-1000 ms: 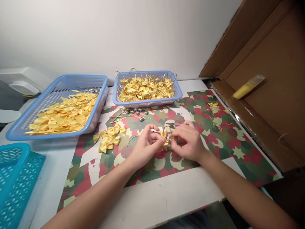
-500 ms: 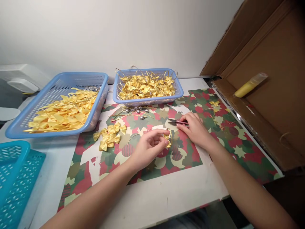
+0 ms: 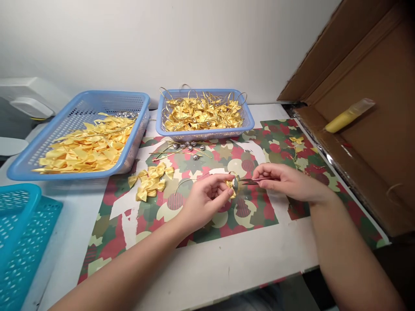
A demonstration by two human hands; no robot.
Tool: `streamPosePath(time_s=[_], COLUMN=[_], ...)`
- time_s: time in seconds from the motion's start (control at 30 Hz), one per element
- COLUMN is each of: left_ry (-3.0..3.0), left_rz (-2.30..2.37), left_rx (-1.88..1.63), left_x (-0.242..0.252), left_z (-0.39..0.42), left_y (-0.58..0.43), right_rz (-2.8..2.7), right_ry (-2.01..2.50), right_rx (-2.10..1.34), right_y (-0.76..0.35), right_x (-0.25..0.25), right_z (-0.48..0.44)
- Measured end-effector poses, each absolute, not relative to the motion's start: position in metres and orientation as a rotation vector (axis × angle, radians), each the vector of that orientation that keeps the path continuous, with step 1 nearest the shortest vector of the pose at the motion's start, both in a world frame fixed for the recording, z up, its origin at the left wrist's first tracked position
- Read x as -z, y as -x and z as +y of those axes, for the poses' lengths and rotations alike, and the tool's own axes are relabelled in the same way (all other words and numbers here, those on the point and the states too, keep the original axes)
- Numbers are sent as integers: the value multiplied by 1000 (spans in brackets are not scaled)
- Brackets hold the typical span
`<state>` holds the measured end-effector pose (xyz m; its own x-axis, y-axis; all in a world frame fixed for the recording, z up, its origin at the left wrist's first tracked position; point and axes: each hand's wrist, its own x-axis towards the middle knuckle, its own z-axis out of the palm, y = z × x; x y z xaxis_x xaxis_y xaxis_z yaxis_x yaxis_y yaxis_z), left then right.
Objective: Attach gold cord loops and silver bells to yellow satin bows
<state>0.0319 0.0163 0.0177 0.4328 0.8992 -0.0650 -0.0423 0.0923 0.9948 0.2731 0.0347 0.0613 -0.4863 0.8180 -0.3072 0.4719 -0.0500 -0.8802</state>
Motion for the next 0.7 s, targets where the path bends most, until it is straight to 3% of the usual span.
streamPosePath(time_s=[0.7], left_ry=[-1364], left_rz=[879], left_rx=[-797], left_x=[-13], left_z=[15], left_y=[-32], right_rz=[-2077], right_ry=[1387], right_rx=[-1400], right_y=[-255], right_x=[-56], right_z=[29])
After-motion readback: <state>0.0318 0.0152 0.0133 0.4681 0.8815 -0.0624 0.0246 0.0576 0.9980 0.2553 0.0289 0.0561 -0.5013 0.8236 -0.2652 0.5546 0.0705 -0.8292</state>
